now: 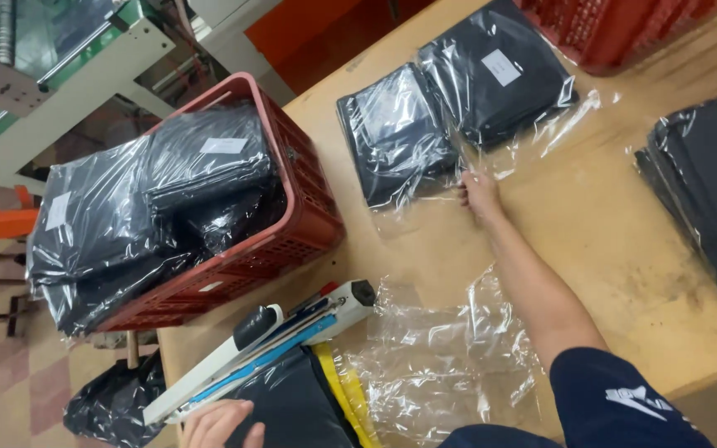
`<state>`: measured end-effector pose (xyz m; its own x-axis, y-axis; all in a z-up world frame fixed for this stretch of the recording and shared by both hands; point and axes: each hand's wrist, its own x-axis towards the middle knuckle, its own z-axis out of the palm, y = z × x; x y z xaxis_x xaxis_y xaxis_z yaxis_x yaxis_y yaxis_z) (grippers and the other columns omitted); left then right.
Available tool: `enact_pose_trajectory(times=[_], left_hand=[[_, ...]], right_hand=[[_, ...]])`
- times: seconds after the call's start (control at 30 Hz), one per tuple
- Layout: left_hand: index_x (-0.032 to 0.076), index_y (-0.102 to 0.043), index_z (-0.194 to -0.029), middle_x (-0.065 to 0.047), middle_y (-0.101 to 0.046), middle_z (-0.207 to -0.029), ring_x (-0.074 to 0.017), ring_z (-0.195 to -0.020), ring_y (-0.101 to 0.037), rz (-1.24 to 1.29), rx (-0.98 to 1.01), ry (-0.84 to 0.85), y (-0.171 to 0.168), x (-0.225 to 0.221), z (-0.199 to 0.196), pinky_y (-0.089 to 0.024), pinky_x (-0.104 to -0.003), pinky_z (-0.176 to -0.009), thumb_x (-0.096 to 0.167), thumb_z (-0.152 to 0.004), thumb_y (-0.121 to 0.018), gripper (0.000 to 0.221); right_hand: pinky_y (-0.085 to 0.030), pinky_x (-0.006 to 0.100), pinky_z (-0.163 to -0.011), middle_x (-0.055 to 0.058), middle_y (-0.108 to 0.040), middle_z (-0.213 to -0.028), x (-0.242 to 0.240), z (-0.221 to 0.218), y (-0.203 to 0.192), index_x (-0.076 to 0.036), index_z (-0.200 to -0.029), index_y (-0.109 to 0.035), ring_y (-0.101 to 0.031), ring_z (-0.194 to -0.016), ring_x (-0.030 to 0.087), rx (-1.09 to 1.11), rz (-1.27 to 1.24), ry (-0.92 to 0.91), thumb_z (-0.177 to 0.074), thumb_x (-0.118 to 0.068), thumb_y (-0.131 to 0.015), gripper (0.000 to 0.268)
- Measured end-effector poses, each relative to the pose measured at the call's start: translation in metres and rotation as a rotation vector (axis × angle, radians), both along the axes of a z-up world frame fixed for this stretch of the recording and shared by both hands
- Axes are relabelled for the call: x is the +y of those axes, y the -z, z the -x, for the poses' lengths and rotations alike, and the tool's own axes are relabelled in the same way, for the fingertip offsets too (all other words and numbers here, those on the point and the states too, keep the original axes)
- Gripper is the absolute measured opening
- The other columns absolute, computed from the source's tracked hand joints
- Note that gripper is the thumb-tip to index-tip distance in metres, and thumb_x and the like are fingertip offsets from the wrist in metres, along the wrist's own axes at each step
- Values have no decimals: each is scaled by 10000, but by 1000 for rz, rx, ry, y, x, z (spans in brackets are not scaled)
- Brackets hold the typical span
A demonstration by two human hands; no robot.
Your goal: Sealing black items inside clear plastic bags using a manual impulse heat sealer
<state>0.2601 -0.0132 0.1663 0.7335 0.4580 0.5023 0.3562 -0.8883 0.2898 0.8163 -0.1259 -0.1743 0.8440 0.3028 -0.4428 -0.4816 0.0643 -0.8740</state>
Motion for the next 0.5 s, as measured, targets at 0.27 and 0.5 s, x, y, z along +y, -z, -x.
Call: enact_pose_trajectory(times=[0.27, 0.5], left_hand=[[75, -716, -1003, -40, -760, -919, -226, -815, -685, 118, -51, 70, -39, -51, -11, -557, -329, -802, 222, -871, -703, 198], [54, -684, -1030, -101, -726, -954, -264, -824, -676, 365, -155, 304, -59, -76, 1, -546, -357, -766, 238, -953, -656, 201]], right_hand=[[-380, 252, -552, -24, -498, -572, 22, -10, -174, -152, -689, -558, -455, -534, 81, -744, -87, -108, -1052, -214, -565, 368], [-198, 262, -409, 59, -483, -598, 13, 33, -374, -14, -716, -624, -369, -440, 132, -869, -530, -227, -894, -21, -594, 180]])
